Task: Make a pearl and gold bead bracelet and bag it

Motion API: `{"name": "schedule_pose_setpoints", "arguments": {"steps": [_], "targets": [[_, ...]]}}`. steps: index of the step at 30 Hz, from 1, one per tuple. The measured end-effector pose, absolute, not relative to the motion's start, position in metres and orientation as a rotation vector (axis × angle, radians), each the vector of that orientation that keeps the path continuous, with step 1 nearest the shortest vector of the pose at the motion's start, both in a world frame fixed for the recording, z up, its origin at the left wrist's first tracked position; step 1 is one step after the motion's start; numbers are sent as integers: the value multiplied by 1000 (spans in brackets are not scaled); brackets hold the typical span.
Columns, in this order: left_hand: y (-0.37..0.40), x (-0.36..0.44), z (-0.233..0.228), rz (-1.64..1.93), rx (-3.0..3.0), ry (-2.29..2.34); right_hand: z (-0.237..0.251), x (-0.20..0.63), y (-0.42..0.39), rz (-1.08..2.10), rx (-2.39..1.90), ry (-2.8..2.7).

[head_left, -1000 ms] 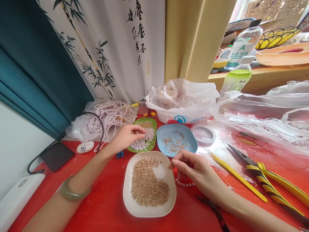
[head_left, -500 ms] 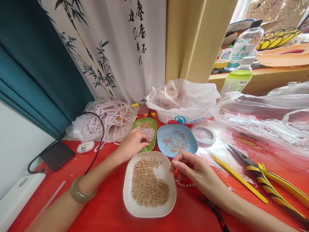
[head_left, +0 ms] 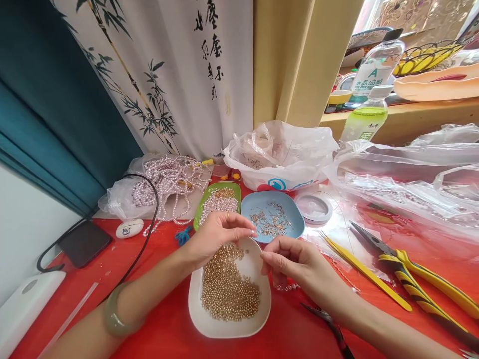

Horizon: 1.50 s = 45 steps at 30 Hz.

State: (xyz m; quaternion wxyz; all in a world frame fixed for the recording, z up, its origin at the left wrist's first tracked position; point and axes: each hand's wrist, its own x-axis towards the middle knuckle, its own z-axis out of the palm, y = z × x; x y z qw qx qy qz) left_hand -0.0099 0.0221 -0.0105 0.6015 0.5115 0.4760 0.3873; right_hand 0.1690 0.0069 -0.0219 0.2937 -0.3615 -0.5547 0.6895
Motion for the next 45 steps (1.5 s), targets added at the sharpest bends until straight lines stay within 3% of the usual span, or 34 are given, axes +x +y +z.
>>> {"name": "schedule_pose_setpoints", "arguments": {"steps": [26, 45], "targets": [[19, -7, -16, 892, 974, 1031, -17, 169, 4, 1800, -1042, -1475], [13, -5, -10, 856, 1317, 1137, -21, 169, 4, 1806, -1006, -1483]]}}
